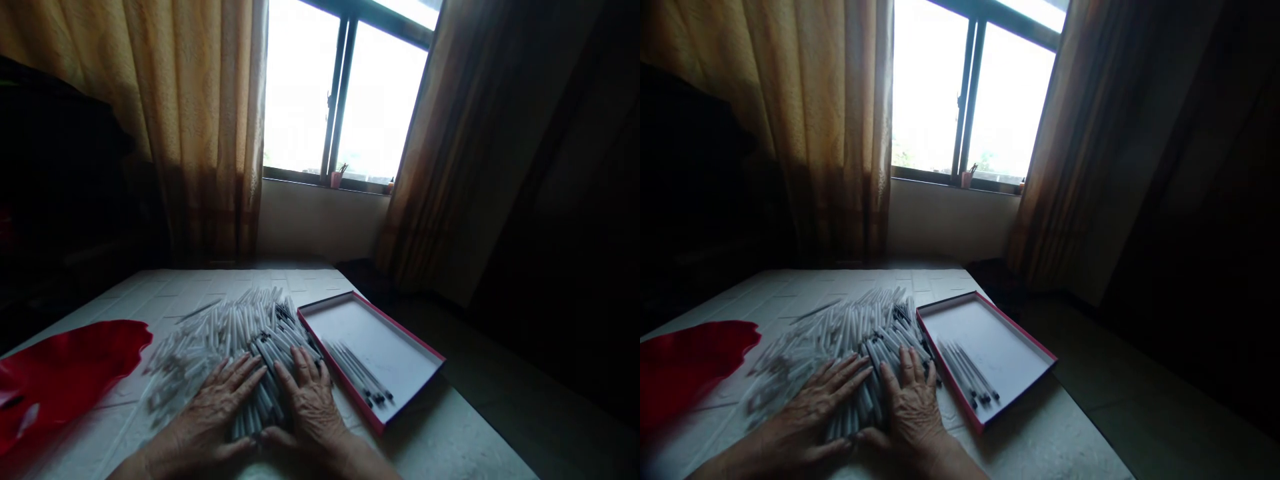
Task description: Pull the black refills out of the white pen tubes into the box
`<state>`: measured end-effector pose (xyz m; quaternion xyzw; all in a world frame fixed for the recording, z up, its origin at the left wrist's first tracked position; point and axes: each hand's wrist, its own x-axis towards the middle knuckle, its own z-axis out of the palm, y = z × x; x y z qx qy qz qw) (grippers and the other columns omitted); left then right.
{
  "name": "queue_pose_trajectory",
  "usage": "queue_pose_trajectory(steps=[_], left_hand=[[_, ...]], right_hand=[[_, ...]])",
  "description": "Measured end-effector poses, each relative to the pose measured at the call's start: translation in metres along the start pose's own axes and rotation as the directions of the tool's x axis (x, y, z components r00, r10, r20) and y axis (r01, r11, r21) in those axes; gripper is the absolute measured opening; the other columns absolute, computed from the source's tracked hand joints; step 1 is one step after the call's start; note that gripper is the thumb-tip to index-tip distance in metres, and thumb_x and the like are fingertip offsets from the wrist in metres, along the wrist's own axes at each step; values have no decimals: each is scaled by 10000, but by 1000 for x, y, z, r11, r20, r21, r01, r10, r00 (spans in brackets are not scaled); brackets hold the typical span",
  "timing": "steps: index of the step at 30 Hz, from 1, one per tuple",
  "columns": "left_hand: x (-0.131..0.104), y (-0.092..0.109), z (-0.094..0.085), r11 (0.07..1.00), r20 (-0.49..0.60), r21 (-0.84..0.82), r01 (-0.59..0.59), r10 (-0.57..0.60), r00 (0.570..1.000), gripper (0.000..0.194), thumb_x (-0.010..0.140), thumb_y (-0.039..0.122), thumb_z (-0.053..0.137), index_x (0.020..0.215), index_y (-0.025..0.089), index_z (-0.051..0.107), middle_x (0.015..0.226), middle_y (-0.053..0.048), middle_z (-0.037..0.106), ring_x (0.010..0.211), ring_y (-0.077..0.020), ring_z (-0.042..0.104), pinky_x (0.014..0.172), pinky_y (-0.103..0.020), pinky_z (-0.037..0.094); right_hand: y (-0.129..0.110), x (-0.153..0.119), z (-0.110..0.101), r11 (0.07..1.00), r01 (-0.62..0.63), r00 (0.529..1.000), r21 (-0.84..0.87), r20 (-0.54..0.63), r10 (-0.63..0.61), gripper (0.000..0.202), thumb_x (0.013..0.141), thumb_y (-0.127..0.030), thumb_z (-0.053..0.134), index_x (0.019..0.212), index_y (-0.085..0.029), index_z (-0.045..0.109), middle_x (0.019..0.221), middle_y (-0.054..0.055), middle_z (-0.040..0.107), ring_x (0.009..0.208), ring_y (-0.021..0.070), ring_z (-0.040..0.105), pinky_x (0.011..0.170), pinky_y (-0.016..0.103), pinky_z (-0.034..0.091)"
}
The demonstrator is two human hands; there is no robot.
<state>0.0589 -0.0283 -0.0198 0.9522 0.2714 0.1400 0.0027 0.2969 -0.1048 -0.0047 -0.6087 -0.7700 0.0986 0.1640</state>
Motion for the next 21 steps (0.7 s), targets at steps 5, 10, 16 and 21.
queue_pose_trajectory(steps=[5,10,16,21], left_hand=[[-10,-23,-2,1000,-22,22,-7,8,1000,942,832,692,625,1580,382,144,1615,-48,302,1450,-412,327,1134,-654,322],[-12,-20,-16,999,62,20,26,-27,998,965,824,621,682,1571,389,117,1618,-71,250,1452,-427,290,1084,-678,374],[-9,-8,-24,999,72,21,27,-28,997,994,780,702,680,1567,372,172,1620,-97,241,1455,-448,260,1078,-713,339],[-5,-14,-13,996,-32,84,-3,6,999,821,886,664,578,1568,367,232,1606,-68,326,1447,-401,340,1102,-655,364]], right_hand=[[-19,7,2,998,25,999,63,-43,-22,992,767,-756,632,1571,-276,305,1644,222,174,1508,437,96,1114,750,110],[-24,-1,-4,998,15,1000,62,-16,-14,984,761,-687,696,1569,-285,305,1643,229,167,1510,431,100,1102,765,105],[-19,-22,-42,999,-16,994,-27,-107,13,567,866,-417,686,1398,-253,576,1578,176,403,1453,362,348,1146,548,295],[26,-26,-99,929,-318,947,-189,-113,301,291,1001,-276,478,1114,-281,746,1133,44,767,1022,186,707,862,252,476]])
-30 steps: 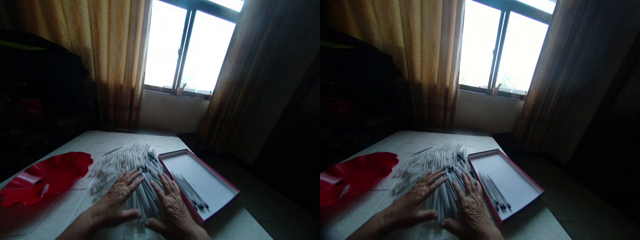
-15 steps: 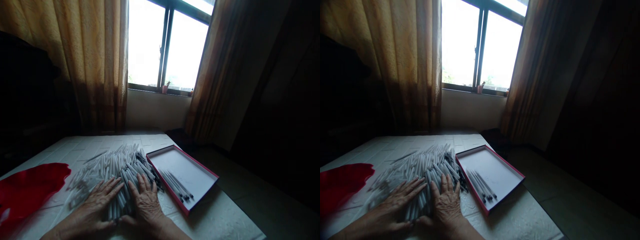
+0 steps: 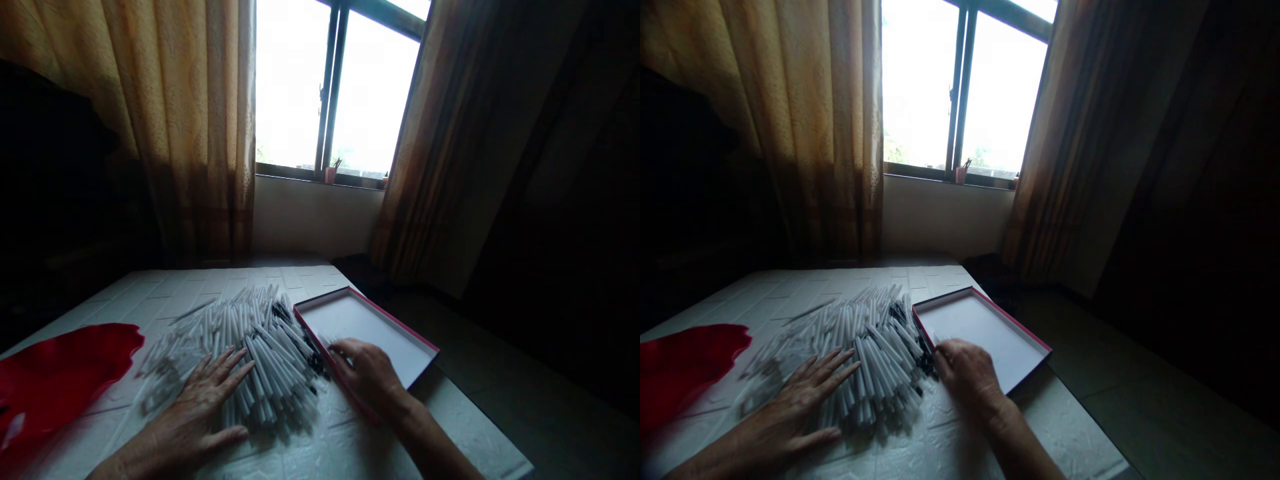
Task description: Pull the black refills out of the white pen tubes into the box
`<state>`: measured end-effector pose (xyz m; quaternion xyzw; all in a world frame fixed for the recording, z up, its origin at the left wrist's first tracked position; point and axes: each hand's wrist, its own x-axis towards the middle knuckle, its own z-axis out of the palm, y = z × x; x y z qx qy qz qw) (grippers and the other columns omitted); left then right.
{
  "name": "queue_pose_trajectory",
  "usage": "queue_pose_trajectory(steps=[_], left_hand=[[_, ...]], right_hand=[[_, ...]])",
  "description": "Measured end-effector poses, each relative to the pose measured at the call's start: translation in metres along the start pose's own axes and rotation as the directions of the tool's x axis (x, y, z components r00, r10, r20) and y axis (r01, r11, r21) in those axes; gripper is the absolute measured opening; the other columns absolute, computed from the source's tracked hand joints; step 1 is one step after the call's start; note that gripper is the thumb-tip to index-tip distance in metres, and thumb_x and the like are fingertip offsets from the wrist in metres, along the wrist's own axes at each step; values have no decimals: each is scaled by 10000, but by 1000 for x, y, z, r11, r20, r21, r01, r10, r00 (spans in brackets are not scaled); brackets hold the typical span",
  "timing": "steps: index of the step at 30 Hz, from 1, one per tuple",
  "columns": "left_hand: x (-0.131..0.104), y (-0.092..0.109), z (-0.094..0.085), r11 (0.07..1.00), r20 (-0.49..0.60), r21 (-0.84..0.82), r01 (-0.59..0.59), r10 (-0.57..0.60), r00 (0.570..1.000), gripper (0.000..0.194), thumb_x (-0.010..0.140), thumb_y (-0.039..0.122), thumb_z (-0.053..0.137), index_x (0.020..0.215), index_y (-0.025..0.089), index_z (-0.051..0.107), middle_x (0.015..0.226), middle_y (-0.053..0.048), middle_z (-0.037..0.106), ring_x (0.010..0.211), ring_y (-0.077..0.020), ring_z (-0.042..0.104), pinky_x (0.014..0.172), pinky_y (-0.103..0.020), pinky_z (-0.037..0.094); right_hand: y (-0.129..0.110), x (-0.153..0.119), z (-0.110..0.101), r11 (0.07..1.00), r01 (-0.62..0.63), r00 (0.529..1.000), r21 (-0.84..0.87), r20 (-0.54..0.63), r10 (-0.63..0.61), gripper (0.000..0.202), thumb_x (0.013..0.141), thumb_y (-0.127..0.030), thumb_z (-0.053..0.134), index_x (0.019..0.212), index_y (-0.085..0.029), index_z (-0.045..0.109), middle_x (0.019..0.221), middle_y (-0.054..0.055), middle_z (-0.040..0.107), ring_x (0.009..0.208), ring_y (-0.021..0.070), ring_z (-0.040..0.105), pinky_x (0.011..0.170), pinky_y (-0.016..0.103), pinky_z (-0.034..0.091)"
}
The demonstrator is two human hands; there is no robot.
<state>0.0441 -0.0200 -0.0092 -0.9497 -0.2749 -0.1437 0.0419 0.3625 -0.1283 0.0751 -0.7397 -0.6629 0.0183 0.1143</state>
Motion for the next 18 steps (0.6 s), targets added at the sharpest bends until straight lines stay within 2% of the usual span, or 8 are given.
queue_pose_trajectory(steps=[2,4,7,11,15,18], left_hand=[[3,-4,5,999,-93,38,-4,7,996,704,933,622,527,1550,355,317,1572,-57,411,1418,-378,415,1093,-627,398],[7,-6,5,998,-145,70,4,6,989,605,969,591,475,1515,340,406,1517,-52,505,1372,-350,495,1074,-586,442],[12,-6,-1,995,-187,100,6,13,982,539,982,571,460,1450,308,510,1423,-53,614,1292,-314,588,1044,-510,495],[14,-5,-8,992,-256,126,-15,47,966,478,979,528,487,1380,284,581,1351,-47,674,1229,-293,641,1005,-449,534],[14,-6,-9,995,-263,94,-11,36,964,470,962,475,534,1400,306,560,1367,-34,664,1238,-281,635,1029,-421,523],[14,-6,-9,998,-249,58,18,-3,969,455,955,469,533,1376,305,588,1367,-40,663,1239,-296,633,1044,-451,513]], right_hand=[[26,8,-10,992,-110,994,-56,-3,110,305,981,-229,482,1118,-224,755,1126,111,768,1049,250,704,840,303,474],[46,11,-14,978,-184,981,-103,48,190,260,917,-206,557,1033,-200,790,1062,142,784,1011,290,717,775,318,475],[61,8,-12,962,-227,960,-150,132,247,245,830,-157,613,962,-210,812,1037,141,791,1001,297,722,734,310,465],[58,2,-9,953,-244,943,-179,186,277,259,802,-166,627,981,-217,807,1058,138,786,1019,298,719,727,308,471],[48,1,-7,944,-260,935,-203,192,299,284,804,-128,610,1020,-176,789,1071,164,779,1030,310,720,743,323,483],[45,3,-3,937,-278,936,-210,159,313,292,833,-87,569,1036,-132,773,1068,201,770,1034,316,723,759,336,490]])
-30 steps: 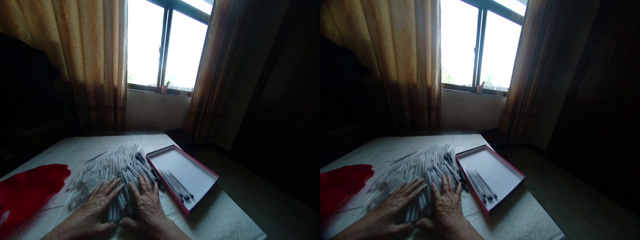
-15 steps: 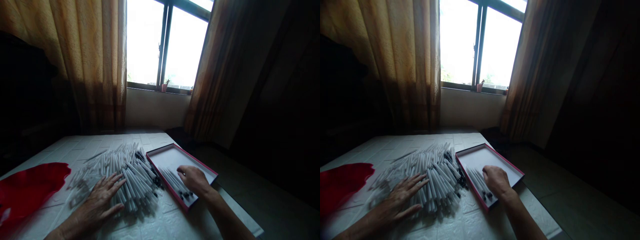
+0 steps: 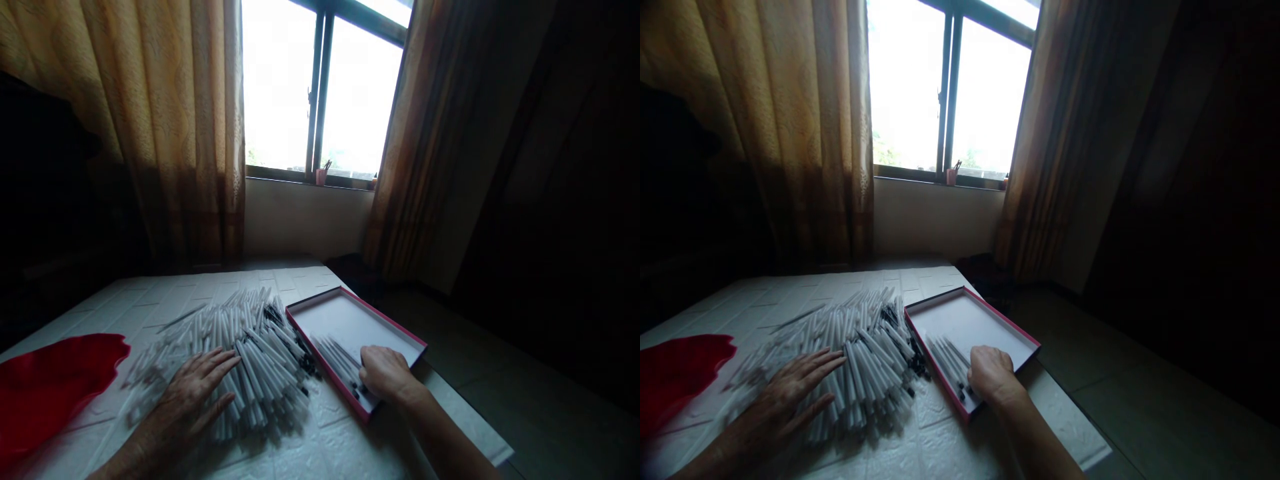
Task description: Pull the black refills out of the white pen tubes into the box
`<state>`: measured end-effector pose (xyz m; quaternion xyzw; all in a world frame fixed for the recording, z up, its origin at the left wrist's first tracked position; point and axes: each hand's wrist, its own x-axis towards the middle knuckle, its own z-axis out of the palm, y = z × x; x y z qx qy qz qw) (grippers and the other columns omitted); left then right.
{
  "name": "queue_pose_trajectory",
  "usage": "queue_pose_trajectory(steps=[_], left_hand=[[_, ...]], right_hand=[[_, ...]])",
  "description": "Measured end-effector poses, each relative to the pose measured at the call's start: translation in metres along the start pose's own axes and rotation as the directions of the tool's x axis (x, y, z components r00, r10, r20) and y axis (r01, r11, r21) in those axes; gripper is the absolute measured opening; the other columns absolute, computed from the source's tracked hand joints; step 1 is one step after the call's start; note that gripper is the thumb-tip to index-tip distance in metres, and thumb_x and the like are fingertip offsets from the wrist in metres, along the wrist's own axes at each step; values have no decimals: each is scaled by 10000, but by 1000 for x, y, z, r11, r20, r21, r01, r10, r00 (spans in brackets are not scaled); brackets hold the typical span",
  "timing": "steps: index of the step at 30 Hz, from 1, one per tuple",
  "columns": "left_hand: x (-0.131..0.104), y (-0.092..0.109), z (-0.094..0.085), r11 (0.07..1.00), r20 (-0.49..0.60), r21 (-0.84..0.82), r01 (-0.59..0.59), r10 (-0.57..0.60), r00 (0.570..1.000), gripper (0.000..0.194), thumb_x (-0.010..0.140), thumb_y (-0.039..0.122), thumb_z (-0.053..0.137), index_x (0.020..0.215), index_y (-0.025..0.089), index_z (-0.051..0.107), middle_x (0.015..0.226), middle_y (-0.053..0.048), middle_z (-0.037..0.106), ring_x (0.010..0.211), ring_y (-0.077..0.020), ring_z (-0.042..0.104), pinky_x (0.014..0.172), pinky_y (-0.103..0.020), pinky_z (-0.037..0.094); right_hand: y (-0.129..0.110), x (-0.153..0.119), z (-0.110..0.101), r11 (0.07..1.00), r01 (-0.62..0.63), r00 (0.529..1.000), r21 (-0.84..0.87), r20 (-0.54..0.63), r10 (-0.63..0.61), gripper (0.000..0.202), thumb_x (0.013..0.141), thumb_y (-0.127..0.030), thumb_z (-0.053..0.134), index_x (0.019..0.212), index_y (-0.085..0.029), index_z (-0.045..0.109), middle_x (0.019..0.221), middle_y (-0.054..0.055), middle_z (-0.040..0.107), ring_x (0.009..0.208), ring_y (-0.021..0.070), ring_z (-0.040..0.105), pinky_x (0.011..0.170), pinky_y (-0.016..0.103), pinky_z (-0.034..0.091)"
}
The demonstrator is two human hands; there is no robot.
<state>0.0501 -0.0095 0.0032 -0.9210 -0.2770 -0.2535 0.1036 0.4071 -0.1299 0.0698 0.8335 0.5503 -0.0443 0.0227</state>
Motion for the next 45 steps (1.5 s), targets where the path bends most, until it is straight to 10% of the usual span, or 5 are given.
queue_pose_trajectory(steps=[7,13,17,23,45], left_hand=[[4,7,-6,999,-58,-29,32,-34,998,419,973,454,500,1335,277,615,1303,-59,702,1200,-306,659,998,-479,554],[11,21,-20,998,-265,26,52,-43,963,494,1006,512,454,1402,220,497,1327,-122,672,1189,-301,667,946,-431,585],[14,27,-28,999,-358,21,42,-32,933,402,1006,553,459,1194,240,628,1064,-70,778,947,-251,766,817,-342,625],[14,20,-29,989,-406,-24,143,-140,903,430,1028,551,410,928,227,673,799,-24,790,649,-195,776,596,-240,613],[10,25,-24,966,-271,-112,232,-254,929,298,1023,424,459,938,224,662,828,-25,762,714,-193,759,658,-277,619]], right_hand=[[-2,4,-12,989,34,985,144,-169,-9,274,924,-111,502,1120,-68,688,980,235,765,923,330,733,734,365,480],[-60,-13,-19,808,459,873,370,-358,-332,195,956,-220,550,1012,-229,736,943,15,768,850,147,691,756,210,457],[-115,-5,1,120,502,803,856,-410,-433,96,820,-251,676,841,-191,747,704,-6,697,628,132,609,590,234,435],[-149,34,22,-156,286,835,945,-326,-443,487,696,-615,728,886,-169,673,646,-15,672,471,104,571,452,205,389],[-138,28,34,-230,242,898,943,-307,-316,378,637,-519,848,684,-158,745,602,17,694,501,124,589,503,251,482]])
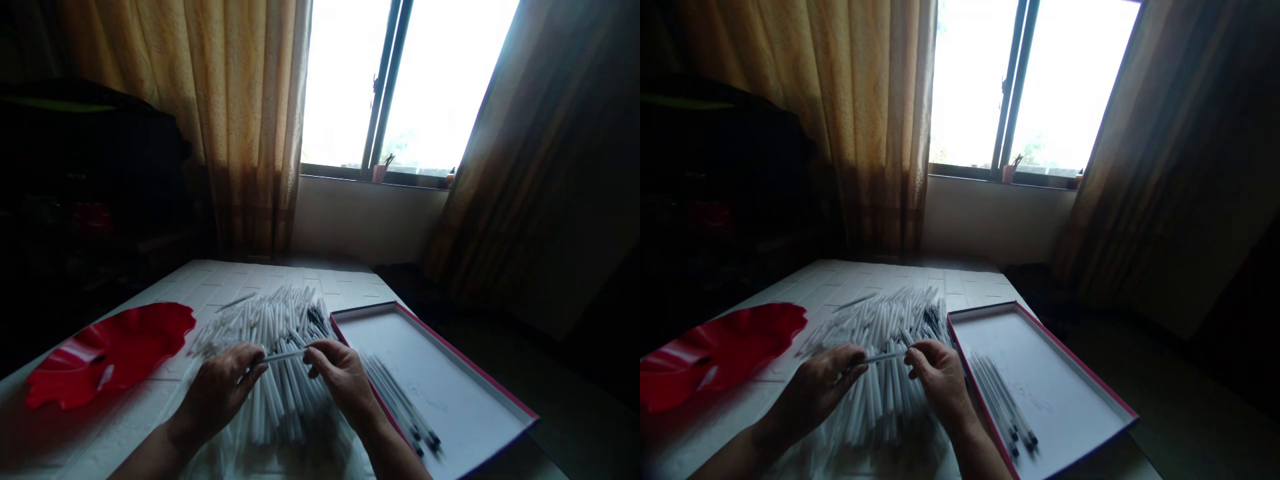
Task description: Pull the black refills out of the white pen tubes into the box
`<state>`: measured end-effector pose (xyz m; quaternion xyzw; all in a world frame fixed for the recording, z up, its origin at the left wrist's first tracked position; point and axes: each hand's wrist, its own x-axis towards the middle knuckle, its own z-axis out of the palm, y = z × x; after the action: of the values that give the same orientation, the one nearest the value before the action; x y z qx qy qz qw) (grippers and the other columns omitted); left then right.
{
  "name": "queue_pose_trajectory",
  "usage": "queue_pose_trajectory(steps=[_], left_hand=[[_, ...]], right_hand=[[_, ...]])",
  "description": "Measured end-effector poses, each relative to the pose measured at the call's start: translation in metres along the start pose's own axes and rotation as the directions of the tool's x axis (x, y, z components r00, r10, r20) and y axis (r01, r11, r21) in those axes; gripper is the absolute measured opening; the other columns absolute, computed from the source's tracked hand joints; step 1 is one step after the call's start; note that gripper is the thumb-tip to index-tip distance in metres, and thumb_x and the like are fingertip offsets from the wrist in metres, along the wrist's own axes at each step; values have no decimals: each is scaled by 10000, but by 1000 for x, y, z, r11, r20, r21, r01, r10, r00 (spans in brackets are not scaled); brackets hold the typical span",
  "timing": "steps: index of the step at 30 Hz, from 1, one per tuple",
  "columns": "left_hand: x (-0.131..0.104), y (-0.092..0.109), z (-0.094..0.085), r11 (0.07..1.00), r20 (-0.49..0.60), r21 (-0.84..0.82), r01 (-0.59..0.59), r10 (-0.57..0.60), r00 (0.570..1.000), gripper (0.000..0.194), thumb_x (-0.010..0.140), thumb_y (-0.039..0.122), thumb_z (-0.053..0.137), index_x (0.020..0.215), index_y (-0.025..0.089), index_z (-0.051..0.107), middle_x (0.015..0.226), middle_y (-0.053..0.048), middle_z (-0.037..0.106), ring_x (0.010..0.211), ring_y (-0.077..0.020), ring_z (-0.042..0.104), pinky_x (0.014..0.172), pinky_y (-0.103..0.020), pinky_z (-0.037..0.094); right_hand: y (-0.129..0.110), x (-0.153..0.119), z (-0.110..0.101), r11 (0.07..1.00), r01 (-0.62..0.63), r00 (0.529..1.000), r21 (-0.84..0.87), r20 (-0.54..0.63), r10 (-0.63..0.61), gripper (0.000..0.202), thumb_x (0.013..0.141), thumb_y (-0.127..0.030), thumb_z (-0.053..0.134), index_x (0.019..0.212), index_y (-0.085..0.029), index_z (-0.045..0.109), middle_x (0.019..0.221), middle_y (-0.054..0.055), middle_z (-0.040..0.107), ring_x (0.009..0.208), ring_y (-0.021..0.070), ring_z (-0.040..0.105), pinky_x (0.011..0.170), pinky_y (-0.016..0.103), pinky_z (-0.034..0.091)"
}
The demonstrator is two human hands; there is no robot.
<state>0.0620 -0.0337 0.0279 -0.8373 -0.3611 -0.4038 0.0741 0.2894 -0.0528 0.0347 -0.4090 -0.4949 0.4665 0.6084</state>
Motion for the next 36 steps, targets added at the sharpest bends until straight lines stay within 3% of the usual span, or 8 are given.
queue_pose_trajectory(steps=[12,17,19,24,30,36], left_hand=[[3,6,-6,999,84,-40,-8,11,996,384,1051,435,376,911,213,657,789,-32,738,711,-192,744,607,-260,574],[5,11,-9,999,127,-38,-14,18,992,476,1068,420,296,775,219,613,662,-2,671,612,-172,705,542,-241,523],[5,11,-9,999,127,-43,-13,18,992,475,1068,437,298,776,223,606,668,3,672,617,-170,708,552,-239,527],[0,5,-4,999,76,-48,20,-16,997,336,1030,512,416,991,222,582,778,5,728,641,-167,736,571,-240,558],[0,0,-1,1000,29,-27,3,-2,1000,359,1043,479,393,914,214,599,753,-11,722,624,-177,732,542,-246,549],[4,3,-6,999,59,-36,-38,40,997,391,1059,453,364,852,231,610,683,23,697,596,-165,727,523,-228,535]], right_hand=[[-1,-3,-1,999,-15,999,52,-39,17,424,585,-553,879,760,-179,783,643,37,735,559,152,625,557,284,520],[-3,-3,-2,997,-40,999,61,-34,42,434,553,-525,902,790,-176,800,652,39,735,543,140,610,523,257,477],[-4,-3,-2,997,-45,998,62,-40,48,434,554,-521,900,789,-171,799,639,33,723,525,133,595,504,250,458],[-3,-2,-3,997,-43,996,57,-70,47,413,570,-512,890,775,-168,789,624,16,702,502,115,572,475,229,423],[-2,-2,-3,998,-41,995,49,-88,46,428,540,-529,898,758,-175,793,630,17,706,504,114,577,459,221,399],[-4,-2,-2,998,-48,994,36,-100,52,435,534,-537,895,758,-177,801,561,1,672,490,113,563,456,220,375]])
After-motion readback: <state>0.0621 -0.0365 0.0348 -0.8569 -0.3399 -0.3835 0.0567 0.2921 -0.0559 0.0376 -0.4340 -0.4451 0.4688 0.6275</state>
